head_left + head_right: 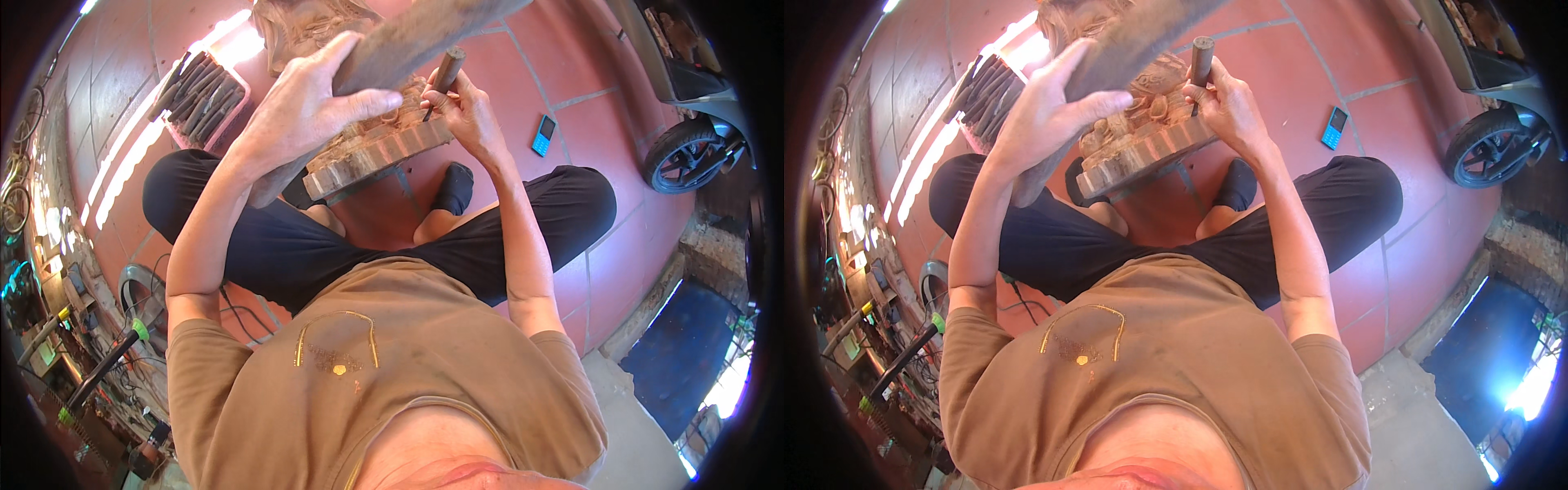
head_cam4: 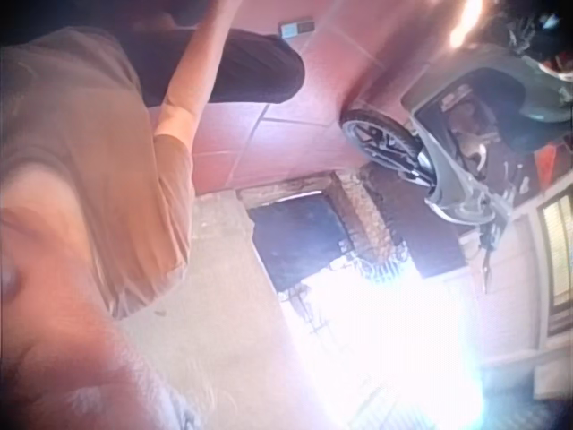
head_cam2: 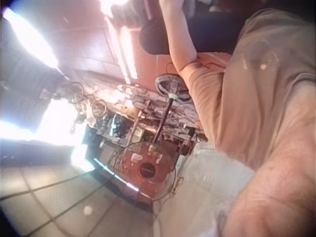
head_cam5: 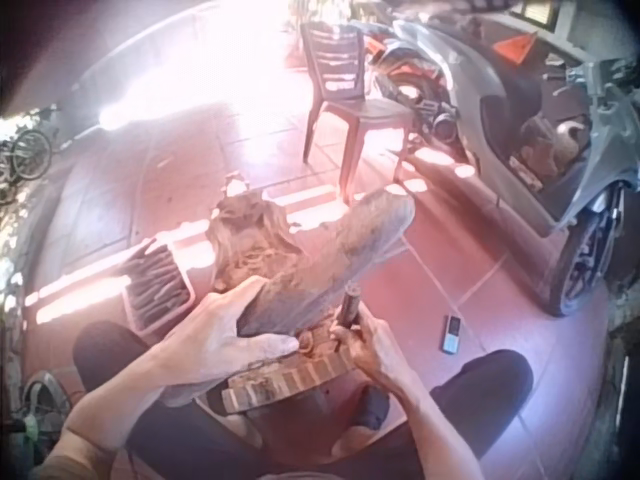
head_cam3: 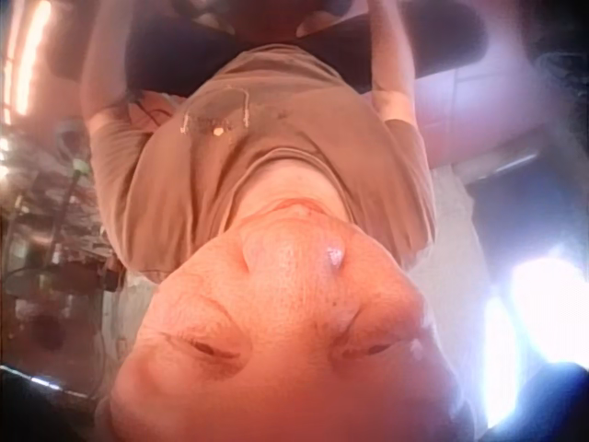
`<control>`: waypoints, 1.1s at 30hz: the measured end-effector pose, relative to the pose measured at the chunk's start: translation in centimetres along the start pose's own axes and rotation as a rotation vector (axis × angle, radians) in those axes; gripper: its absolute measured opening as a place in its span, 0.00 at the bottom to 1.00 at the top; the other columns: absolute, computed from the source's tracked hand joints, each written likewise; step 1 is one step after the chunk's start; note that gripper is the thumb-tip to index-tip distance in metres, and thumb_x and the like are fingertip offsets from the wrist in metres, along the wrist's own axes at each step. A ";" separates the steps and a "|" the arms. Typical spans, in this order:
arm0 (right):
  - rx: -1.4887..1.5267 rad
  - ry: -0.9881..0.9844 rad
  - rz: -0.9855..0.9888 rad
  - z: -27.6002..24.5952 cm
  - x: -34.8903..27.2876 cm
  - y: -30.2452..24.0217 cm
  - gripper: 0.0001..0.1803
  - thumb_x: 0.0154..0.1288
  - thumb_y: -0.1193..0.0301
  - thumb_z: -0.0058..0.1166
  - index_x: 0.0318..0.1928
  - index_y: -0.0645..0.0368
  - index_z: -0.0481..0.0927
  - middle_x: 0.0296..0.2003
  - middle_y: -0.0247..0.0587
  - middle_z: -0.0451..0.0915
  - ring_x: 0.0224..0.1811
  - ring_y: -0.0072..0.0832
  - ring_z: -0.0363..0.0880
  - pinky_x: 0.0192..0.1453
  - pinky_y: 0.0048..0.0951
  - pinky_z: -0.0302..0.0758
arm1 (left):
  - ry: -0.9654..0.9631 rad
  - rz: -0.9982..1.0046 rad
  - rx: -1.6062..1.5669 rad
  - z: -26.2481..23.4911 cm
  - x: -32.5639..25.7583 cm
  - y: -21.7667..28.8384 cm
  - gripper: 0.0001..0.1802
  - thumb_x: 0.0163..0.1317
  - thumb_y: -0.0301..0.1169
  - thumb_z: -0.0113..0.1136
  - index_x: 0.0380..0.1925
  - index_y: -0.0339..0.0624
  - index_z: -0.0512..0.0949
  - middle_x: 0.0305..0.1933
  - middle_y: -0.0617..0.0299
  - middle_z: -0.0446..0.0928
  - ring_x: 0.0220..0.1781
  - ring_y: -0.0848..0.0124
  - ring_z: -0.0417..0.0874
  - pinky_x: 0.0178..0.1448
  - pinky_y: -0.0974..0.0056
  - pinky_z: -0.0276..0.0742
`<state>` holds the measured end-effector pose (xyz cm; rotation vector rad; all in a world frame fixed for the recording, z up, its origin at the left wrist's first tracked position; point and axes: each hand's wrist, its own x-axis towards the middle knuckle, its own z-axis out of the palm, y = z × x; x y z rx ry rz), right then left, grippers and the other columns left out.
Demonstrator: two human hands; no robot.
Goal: The person carves a wooden block using a chisel and mallet while sitting cross-legged on the floor. They repeatedly strike the chisel to shape the wood, occasionally adjusting the block's position.
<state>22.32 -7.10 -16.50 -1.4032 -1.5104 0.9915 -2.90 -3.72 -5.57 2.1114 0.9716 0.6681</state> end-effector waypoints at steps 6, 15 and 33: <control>-0.040 -0.003 -0.022 0.3 0.0 -0.3 0.09 0.70 0.76 0.59 0.48 0.61 0.76 0.32 0.42 0.84 0.34 0.26 0.85 0.41 0.31 0.78 | 0.080 0.050 -0.046 0.7 0.1 0.8 0.29 0.63 0.47 0.70 0.49 0.34 0.72 0.33 0.42 0.82 0.41 0.55 0.87 0.47 0.56 0.78; 0.236 0.192 0.115 -2.1 0.2 1.1 0.07 0.75 0.76 0.54 0.50 0.63 0.75 0.37 0.41 0.83 0.39 0.27 0.87 0.44 0.28 0.83 | -0.148 -0.202 0.187 0.3 -0.3 -1.2 0.40 0.63 0.51 0.69 0.62 0.30 0.69 0.47 0.37 0.83 0.51 0.50 0.86 0.58 0.52 0.77; -0.095 -0.001 -0.038 0.7 -0.1 -0.1 0.11 0.69 0.74 0.60 0.49 0.60 0.76 0.33 0.45 0.85 0.32 0.31 0.85 0.41 0.34 0.78 | -0.022 -0.033 -0.020 0.5 -0.4 -0.1 0.29 0.63 0.49 0.70 0.50 0.35 0.73 0.38 0.41 0.84 0.42 0.54 0.87 0.49 0.53 0.78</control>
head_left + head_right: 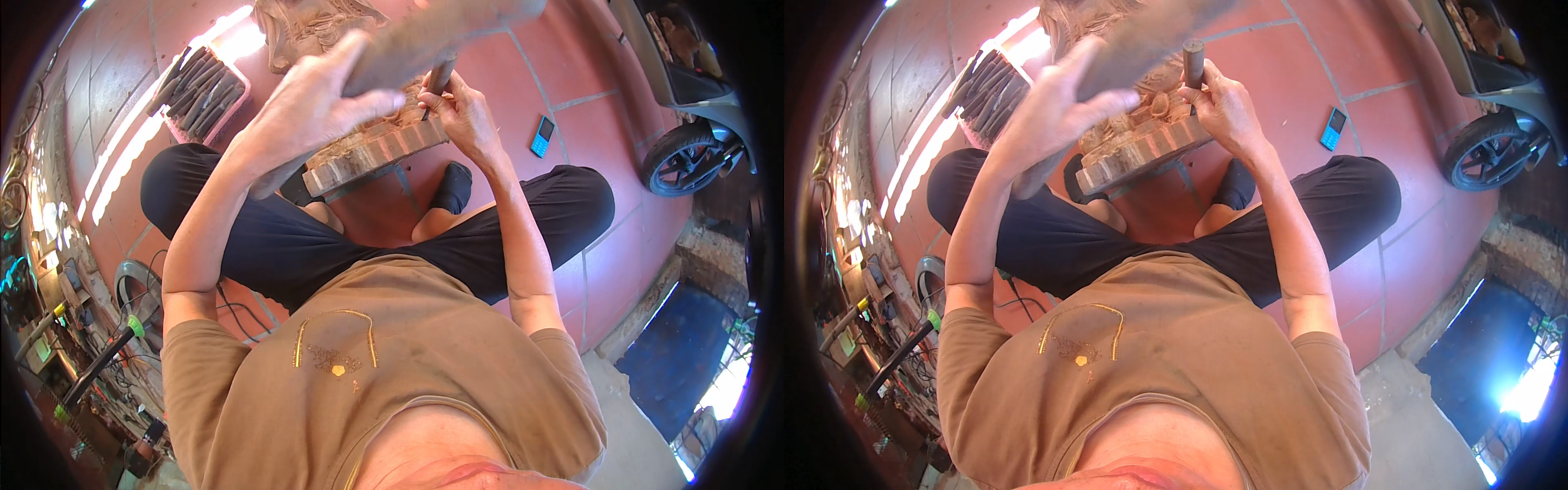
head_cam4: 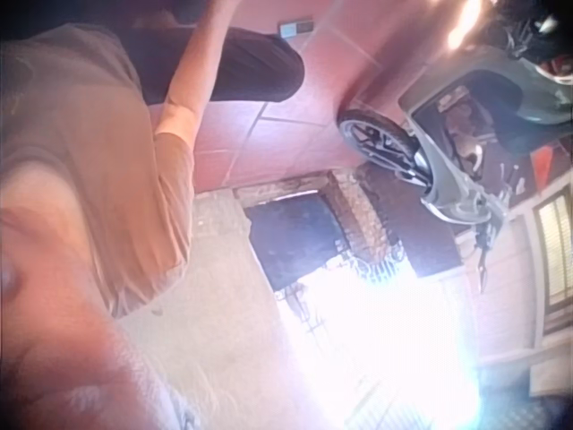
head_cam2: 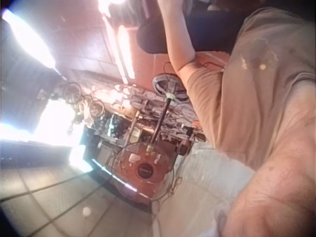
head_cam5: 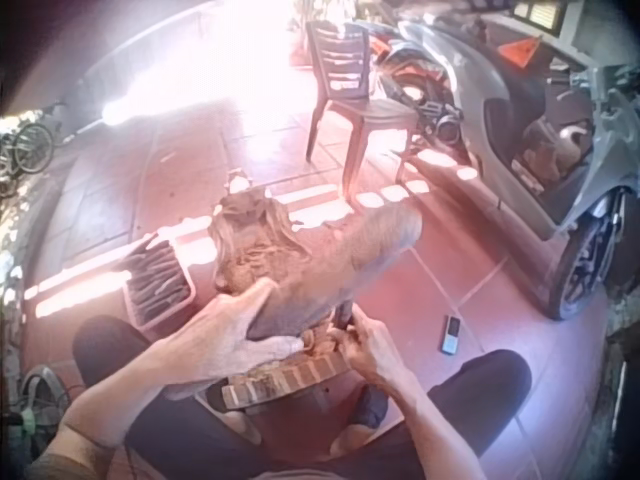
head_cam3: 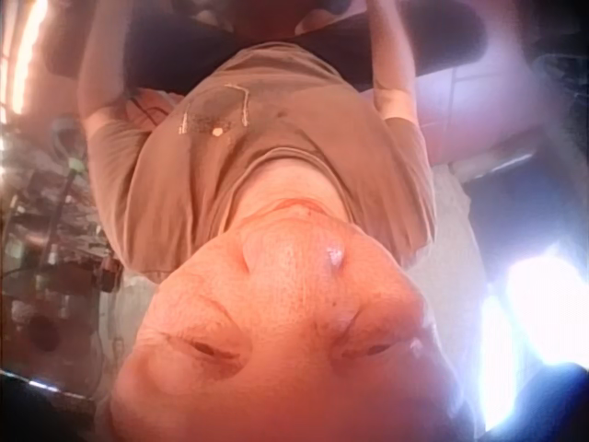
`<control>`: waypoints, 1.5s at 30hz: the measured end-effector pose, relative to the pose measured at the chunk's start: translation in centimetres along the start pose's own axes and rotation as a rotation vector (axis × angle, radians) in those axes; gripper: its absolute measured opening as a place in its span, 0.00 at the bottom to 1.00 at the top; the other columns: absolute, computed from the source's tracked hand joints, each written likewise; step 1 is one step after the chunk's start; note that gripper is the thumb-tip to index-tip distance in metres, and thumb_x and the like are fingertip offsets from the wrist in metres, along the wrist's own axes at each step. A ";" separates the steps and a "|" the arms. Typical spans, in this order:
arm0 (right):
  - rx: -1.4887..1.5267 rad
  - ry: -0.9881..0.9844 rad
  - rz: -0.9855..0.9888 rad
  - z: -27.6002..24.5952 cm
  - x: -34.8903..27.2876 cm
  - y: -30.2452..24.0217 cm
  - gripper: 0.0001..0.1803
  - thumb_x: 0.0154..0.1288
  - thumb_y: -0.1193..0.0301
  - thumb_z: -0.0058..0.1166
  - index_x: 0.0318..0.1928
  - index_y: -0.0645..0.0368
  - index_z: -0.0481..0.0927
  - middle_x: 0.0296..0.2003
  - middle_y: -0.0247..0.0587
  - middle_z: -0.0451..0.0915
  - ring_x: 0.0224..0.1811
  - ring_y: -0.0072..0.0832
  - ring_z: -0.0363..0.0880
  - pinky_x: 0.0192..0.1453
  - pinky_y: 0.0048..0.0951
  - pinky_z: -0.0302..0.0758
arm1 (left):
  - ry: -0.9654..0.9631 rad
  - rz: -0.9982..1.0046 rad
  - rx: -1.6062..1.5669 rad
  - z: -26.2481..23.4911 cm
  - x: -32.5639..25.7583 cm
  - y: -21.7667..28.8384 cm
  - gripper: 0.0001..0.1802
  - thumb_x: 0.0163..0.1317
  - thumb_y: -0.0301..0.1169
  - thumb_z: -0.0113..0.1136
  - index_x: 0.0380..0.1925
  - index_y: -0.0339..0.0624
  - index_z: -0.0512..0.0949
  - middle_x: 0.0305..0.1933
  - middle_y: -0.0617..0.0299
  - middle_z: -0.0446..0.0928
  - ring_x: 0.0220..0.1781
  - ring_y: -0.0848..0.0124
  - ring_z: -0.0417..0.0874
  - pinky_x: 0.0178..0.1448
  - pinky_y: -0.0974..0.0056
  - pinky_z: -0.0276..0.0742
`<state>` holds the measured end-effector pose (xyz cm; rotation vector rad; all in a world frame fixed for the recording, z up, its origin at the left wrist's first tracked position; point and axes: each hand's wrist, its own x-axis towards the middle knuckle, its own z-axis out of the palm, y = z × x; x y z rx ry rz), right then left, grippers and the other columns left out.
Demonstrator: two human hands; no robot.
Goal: The person carves a wooden block using a chisel and mallet while sitting cross-legged on the floor. They repeatedly strike the chisel to shape the wood, occasionally adjusting the block's position.
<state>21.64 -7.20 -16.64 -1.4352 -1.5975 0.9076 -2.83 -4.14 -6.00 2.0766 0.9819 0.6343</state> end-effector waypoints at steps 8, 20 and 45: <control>0.018 0.008 0.023 0.0 -0.1 0.4 0.12 0.69 0.73 0.61 0.49 0.59 0.76 0.35 0.45 0.86 0.35 0.33 0.86 0.42 0.34 0.78 | 0.113 0.094 -0.052 0.1 0.0 -0.1 0.31 0.62 0.47 0.71 0.52 0.33 0.71 0.35 0.41 0.81 0.40 0.50 0.85 0.47 0.52 0.77; 0.138 0.173 0.072 -1.1 0.0 1.8 0.09 0.71 0.79 0.58 0.49 0.62 0.75 0.34 0.40 0.84 0.40 0.26 0.87 0.43 0.30 0.83 | -0.197 -0.220 0.298 -0.6 0.1 -0.3 0.43 0.63 0.53 0.68 0.64 0.27 0.68 0.44 0.38 0.83 0.47 0.50 0.86 0.55 0.52 0.78; -0.047 0.040 -0.086 0.6 -0.9 0.3 0.13 0.67 0.72 0.64 0.49 0.57 0.76 0.34 0.43 0.85 0.33 0.35 0.86 0.40 0.34 0.79 | -0.129 -0.131 0.127 -0.4 -0.5 0.8 0.32 0.63 0.45 0.71 0.55 0.31 0.71 0.41 0.43 0.82 0.43 0.60 0.86 0.49 0.56 0.78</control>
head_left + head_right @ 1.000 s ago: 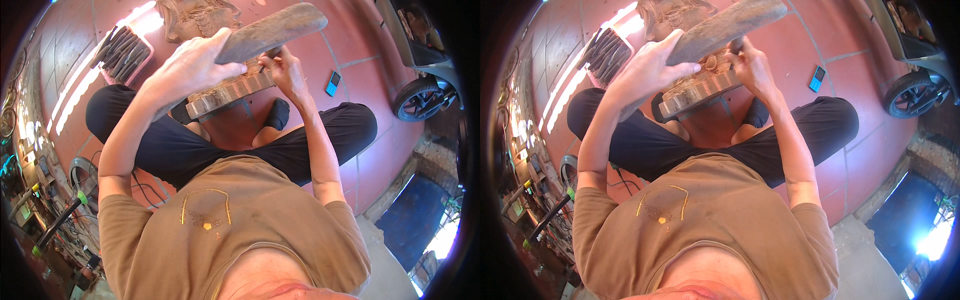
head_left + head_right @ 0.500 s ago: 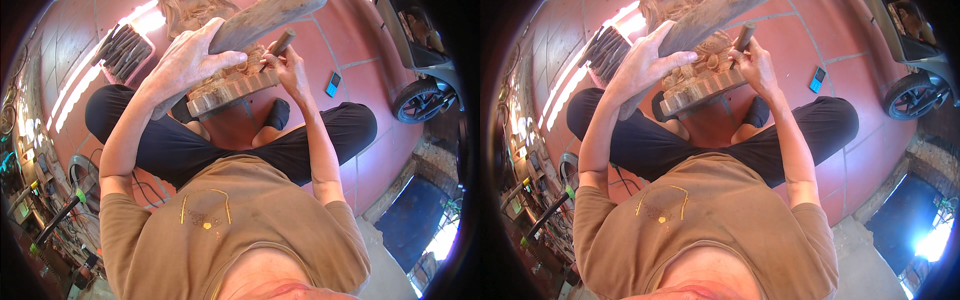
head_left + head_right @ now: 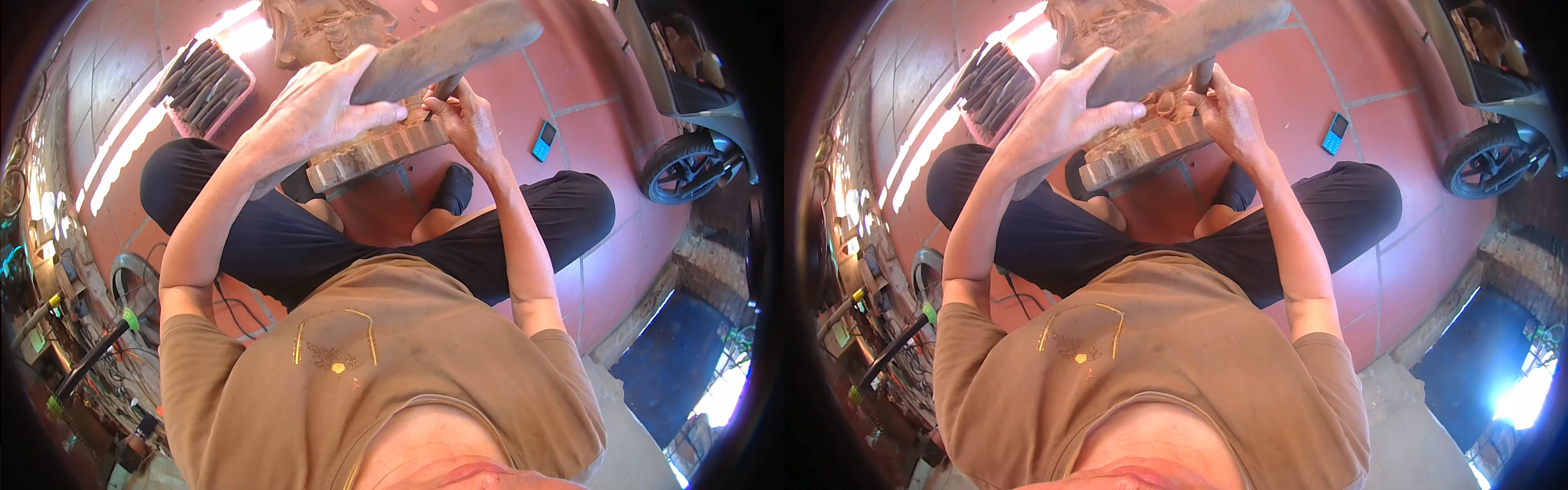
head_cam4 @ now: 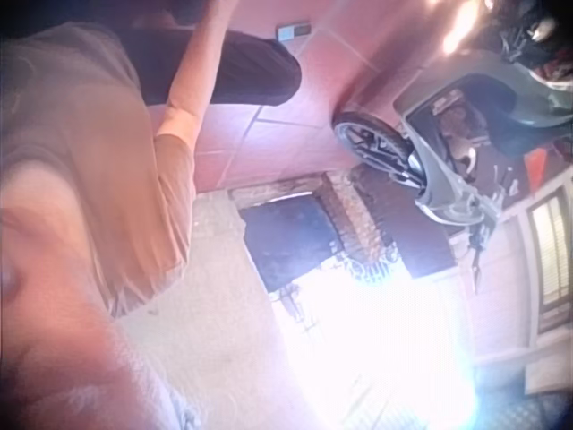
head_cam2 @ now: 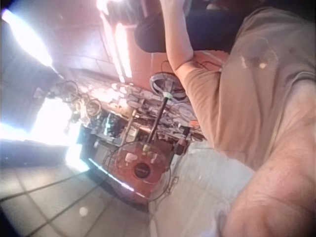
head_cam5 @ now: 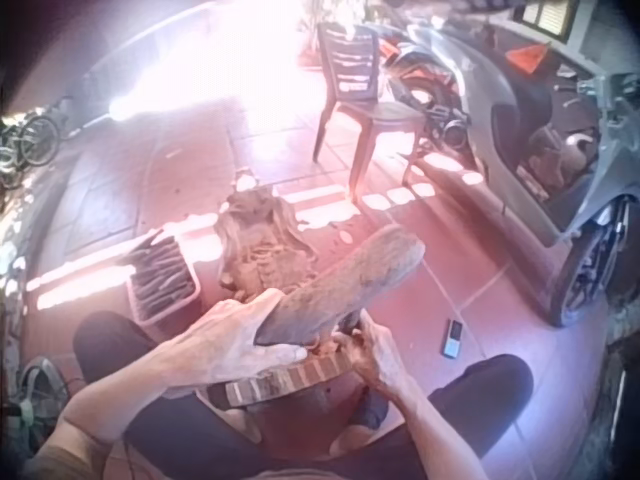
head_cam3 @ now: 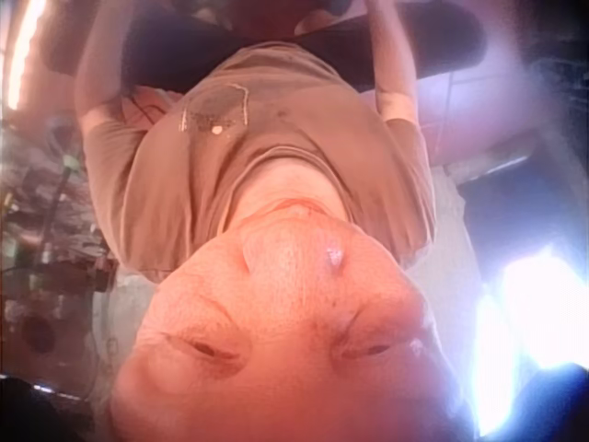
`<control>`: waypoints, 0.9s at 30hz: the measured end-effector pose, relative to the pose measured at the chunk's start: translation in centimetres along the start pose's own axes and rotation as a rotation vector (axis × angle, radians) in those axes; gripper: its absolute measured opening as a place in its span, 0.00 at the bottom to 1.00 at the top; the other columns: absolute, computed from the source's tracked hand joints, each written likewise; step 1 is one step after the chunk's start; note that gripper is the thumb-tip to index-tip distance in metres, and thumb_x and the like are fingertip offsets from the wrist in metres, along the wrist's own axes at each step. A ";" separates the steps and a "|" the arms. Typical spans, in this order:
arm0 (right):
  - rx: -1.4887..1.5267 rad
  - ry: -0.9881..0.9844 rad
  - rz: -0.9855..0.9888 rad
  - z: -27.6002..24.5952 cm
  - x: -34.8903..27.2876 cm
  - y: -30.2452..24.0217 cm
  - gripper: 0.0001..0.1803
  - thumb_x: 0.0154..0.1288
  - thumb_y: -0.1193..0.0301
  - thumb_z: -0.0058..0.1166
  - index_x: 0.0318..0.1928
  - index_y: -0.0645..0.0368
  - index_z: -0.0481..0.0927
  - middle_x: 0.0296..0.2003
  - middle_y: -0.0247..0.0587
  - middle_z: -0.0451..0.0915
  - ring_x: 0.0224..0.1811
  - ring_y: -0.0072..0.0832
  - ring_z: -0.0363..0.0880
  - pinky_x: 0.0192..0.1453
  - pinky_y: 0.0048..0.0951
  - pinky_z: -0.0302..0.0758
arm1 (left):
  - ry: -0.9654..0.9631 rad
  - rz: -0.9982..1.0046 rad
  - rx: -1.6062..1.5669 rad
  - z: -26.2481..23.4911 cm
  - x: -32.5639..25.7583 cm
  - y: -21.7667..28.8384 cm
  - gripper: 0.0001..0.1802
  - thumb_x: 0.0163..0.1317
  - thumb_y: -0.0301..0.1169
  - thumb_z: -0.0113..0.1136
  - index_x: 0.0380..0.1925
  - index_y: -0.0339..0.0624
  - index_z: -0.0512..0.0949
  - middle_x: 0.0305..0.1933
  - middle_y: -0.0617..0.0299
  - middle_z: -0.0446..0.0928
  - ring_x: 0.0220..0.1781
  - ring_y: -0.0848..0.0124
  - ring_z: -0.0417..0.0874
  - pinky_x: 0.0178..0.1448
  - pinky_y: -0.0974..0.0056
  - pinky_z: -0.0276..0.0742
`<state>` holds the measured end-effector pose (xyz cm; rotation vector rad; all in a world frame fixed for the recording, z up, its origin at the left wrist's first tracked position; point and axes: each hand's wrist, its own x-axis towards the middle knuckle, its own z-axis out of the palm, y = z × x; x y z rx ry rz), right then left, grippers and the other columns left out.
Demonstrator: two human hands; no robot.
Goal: The person carves a wooden block using a chisel and mallet while sitting cross-legged on the floor. They repeatedly strike the chisel to shape the wood, occasionally adjusting the block's position.
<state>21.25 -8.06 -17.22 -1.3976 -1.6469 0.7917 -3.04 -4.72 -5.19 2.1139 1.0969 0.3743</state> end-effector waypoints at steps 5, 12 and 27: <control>0.015 -0.005 -0.024 0.3 0.0 0.0 0.13 0.68 0.74 0.63 0.50 0.58 0.75 0.34 0.42 0.85 0.33 0.35 0.86 0.40 0.33 0.79 | 0.423 0.388 -0.346 0.7 0.4 -0.2 0.28 0.63 0.47 0.70 0.46 0.34 0.72 0.33 0.37 0.81 0.35 0.48 0.86 0.43 0.51 0.79; 0.085 0.058 0.010 0.1 -1.0 0.4 0.15 0.67 0.78 0.63 0.51 0.59 0.74 0.38 0.39 0.85 0.38 0.32 0.87 0.43 0.31 0.81 | -0.005 0.021 0.119 0.4 -0.1 -1.2 0.40 0.61 0.51 0.71 0.60 0.28 0.71 0.38 0.37 0.82 0.41 0.51 0.86 0.49 0.53 0.78; 0.397 0.148 -0.004 0.0 -3.3 2.0 0.12 0.69 0.84 0.58 0.50 0.61 0.74 0.44 0.40 0.83 0.49 0.27 0.84 0.57 0.31 0.81 | 0.234 0.131 -0.039 0.0 -0.7 -2.1 0.38 0.61 0.52 0.70 0.55 0.27 0.72 0.39 0.36 0.80 0.43 0.47 0.84 0.51 0.51 0.76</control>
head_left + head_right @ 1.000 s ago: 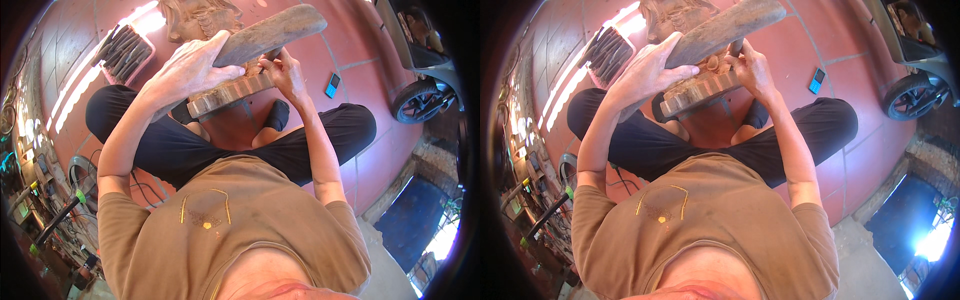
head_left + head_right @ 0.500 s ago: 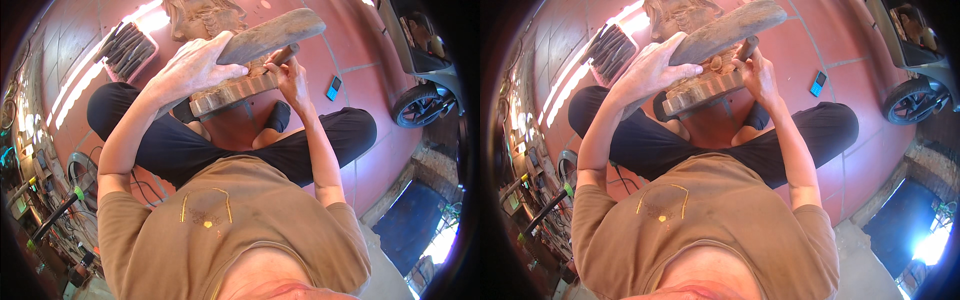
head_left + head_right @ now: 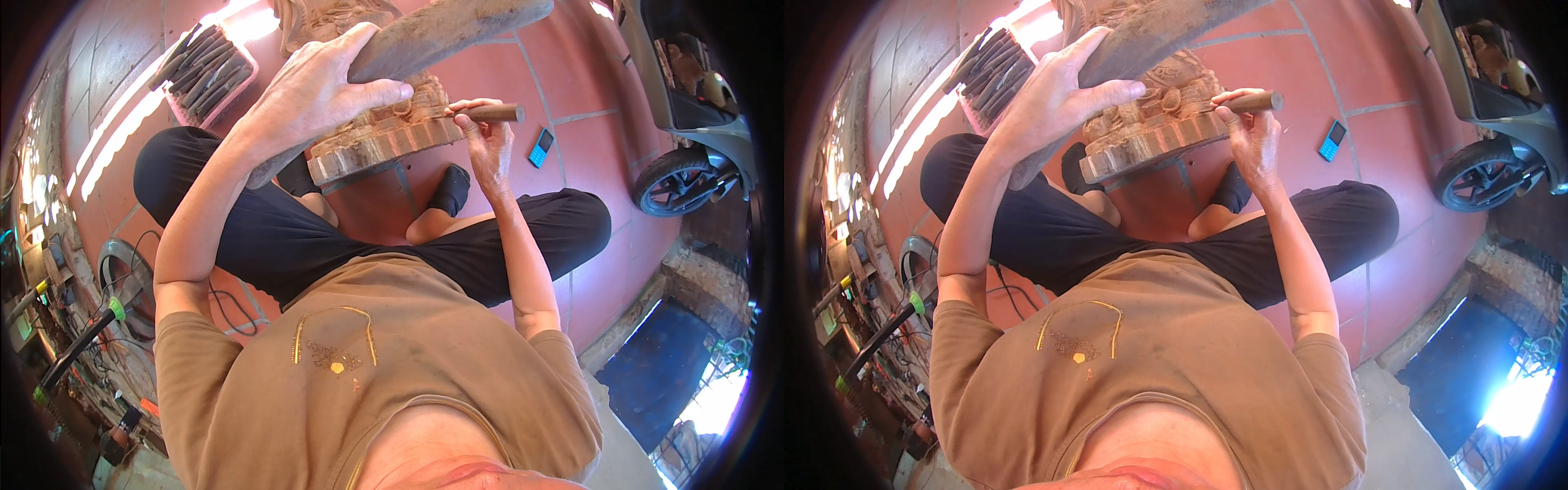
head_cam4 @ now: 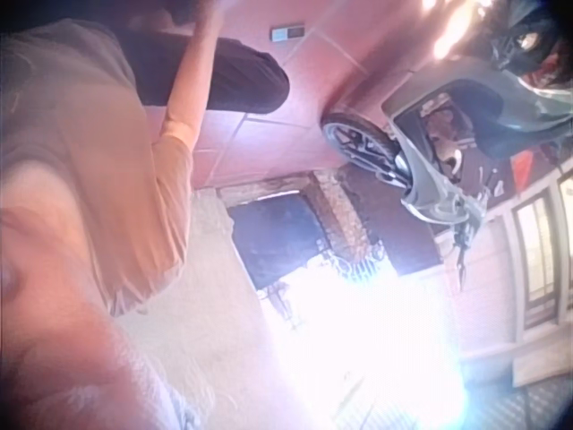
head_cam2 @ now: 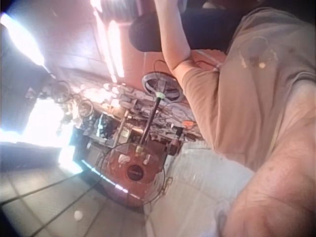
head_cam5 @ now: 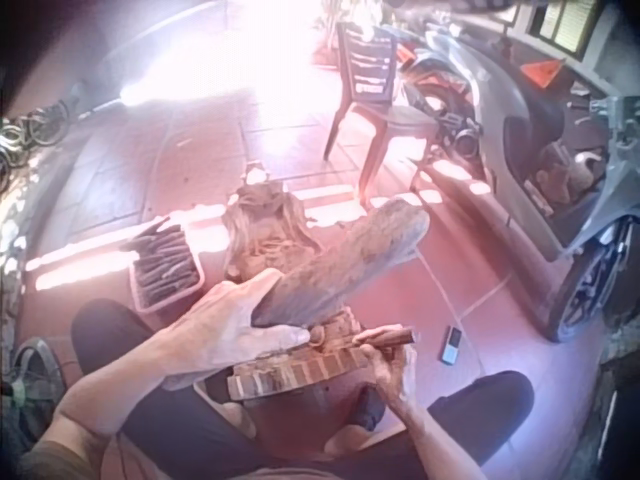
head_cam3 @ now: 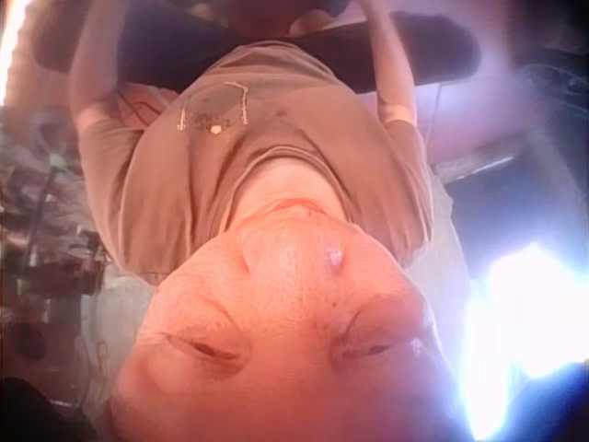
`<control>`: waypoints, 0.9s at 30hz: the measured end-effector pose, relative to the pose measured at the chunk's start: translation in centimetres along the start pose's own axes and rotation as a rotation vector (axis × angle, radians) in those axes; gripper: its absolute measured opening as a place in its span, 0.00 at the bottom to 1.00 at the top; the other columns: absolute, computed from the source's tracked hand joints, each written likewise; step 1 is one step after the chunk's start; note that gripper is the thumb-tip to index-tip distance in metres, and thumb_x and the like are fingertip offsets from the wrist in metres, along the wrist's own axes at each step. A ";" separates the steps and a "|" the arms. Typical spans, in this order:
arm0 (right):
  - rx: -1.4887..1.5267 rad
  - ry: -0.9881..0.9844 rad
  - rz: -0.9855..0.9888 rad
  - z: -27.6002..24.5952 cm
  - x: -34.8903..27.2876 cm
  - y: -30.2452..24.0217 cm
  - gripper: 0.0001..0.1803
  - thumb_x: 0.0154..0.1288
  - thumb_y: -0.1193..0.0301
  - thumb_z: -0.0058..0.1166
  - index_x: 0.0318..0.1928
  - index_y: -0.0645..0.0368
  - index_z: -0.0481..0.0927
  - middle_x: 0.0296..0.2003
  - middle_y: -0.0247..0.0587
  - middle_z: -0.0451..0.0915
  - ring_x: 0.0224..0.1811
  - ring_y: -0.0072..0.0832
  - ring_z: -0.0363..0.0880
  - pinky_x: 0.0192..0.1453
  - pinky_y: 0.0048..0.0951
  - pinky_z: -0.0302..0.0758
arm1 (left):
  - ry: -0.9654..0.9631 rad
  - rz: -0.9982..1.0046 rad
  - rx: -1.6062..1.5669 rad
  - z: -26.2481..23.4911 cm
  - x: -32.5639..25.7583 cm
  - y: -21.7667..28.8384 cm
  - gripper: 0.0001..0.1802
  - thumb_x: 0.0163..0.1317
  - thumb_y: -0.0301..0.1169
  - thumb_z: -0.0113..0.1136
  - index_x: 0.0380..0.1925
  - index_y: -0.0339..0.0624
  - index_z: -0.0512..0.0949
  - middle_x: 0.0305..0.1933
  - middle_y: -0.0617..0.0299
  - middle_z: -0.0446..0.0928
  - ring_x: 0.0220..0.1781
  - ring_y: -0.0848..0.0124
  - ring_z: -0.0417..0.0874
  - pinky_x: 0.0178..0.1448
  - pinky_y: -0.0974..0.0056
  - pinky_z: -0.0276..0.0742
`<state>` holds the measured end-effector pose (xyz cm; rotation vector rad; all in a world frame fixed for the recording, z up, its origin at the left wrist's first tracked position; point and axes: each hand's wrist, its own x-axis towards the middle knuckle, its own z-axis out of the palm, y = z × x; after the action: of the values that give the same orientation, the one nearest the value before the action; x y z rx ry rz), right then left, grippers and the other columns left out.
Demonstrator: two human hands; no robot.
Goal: The person carves a wooden block using a chisel and mallet while sitting cross-legged on the floor. They repeatedly strike the chisel to shape the wood, occasionally adjusting the block's position.
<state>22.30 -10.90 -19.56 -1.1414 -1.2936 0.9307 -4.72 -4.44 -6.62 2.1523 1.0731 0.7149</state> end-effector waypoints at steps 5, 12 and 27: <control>-0.054 -0.010 0.037 0.2 0.7 -0.7 0.12 0.69 0.83 0.59 0.50 0.62 0.75 0.41 0.38 0.84 0.47 0.26 0.84 0.55 0.31 0.82 | -0.071 -0.076 0.024 -1.2 0.1 0.9 0.44 0.61 0.50 0.71 0.65 0.24 0.68 0.52 0.39 0.82 0.56 0.56 0.85 0.62 0.56 0.77; -0.429 -0.237 0.098 1.3 2.6 -3.6 0.11 0.70 0.79 0.60 0.50 0.60 0.76 0.39 0.36 0.85 0.46 0.26 0.86 0.52 0.30 0.80 | 0.069 0.067 -0.160 -1.0 0.0 1.8 0.36 0.63 0.47 0.71 0.60 0.30 0.73 0.46 0.48 0.83 0.48 0.66 0.85 0.56 0.59 0.78; -0.443 -0.137 -0.038 1.6 2.8 -2.1 0.14 0.65 0.72 0.66 0.48 0.57 0.77 0.32 0.41 0.86 0.31 0.36 0.87 0.37 0.34 0.79 | 0.048 0.118 -0.185 -0.1 0.1 2.8 0.33 0.61 0.41 0.73 0.58 0.31 0.72 0.38 0.53 0.82 0.40 0.71 0.84 0.46 0.63 0.78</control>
<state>20.81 -8.44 -17.00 -1.4017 -1.6817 0.7207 -3.39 -5.63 -4.51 2.0606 0.8733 0.8884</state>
